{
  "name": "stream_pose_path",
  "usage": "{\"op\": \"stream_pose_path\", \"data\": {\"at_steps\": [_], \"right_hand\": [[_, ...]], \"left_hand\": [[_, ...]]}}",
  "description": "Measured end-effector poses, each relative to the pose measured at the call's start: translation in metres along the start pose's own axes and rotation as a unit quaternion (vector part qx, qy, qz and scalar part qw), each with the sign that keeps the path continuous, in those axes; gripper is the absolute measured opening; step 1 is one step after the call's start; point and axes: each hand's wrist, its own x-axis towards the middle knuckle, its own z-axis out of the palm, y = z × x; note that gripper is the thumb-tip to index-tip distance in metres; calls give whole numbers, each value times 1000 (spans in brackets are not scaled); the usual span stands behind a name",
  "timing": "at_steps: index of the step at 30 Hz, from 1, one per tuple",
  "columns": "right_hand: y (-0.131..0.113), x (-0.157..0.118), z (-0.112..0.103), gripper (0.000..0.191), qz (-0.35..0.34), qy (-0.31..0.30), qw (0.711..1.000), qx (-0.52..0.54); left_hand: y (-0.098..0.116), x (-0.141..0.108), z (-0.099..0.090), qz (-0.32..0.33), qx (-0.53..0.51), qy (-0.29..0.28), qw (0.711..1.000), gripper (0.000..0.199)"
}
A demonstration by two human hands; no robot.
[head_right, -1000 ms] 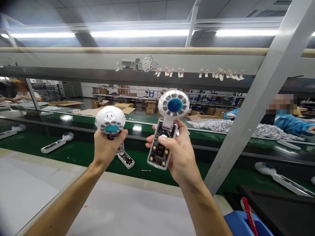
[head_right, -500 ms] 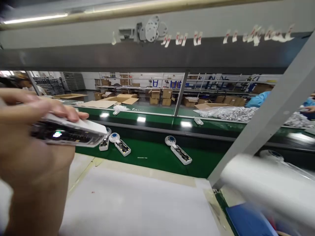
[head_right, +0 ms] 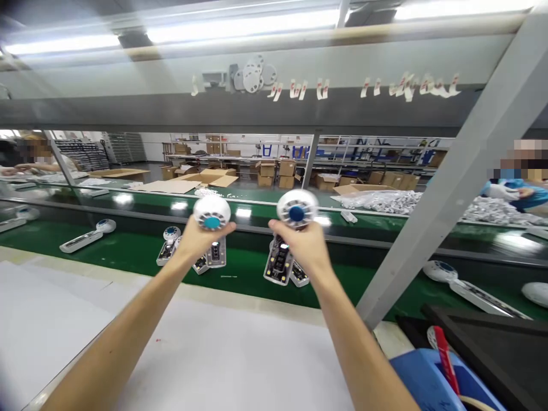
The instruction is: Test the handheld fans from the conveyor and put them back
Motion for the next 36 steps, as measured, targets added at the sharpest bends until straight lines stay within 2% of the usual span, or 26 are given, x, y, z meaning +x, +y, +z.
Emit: {"op": "stream_pose_path", "data": {"at_steps": [2, 3, 6, 10, 15, 18, 20, 22, 25, 27, 30, 32, 36], "right_hand": [[27, 8, 21, 35, 53, -57, 978, -195], [42, 10, 30, 36, 64, -77, 967, -235], [78, 6, 51, 33, 80, -120, 949, -280], [96, -7, 66, 36, 59, -151, 923, -350], [103, -14, 71, 39, 29, -165, 882, -441], [114, -12, 68, 49, 69, -169, 860, -477], [121, -9, 65, 55, 93, -185, 852, -480], [126, -5, 62, 52, 106, -202, 853, -469], [127, 2, 58, 41, 135, -205, 862, -444], [124, 6, 56, 34, 159, -198, 868, -427], [120, 10, 51, 23, 188, -184, 882, -391], [117, 14, 46, 24, 198, -165, 900, -352], [102, 22, 37, 37, 189, -104, 952, -216]], "left_hand": [[-33, 11, 10, -33, 37, -16, 999, 36], [-48, 15, 15, -52, 53, -16, 997, 35], [-89, 20, 25, -92, 84, -12, 992, 33], [-125, 18, 25, -128, 155, 10, 980, 43], [-148, 14, 13, -142, 322, 32, 935, 36], [-149, 18, -1, -141, 396, 50, 906, 33], [-148, 25, -18, -155, 429, 71, 887, 35], [-146, 32, -42, -194, 451, 93, 866, 40], [-147, 39, -78, -296, 451, 113, 834, 53], [-152, 38, -94, -355, 431, 115, 822, 59], [-161, 32, -101, -393, 398, 127, 819, 60], [-164, 27, -99, -394, 379, 150, 824, 57], [-153, 28, -95, -337, 339, 188, 858, 48]]}}
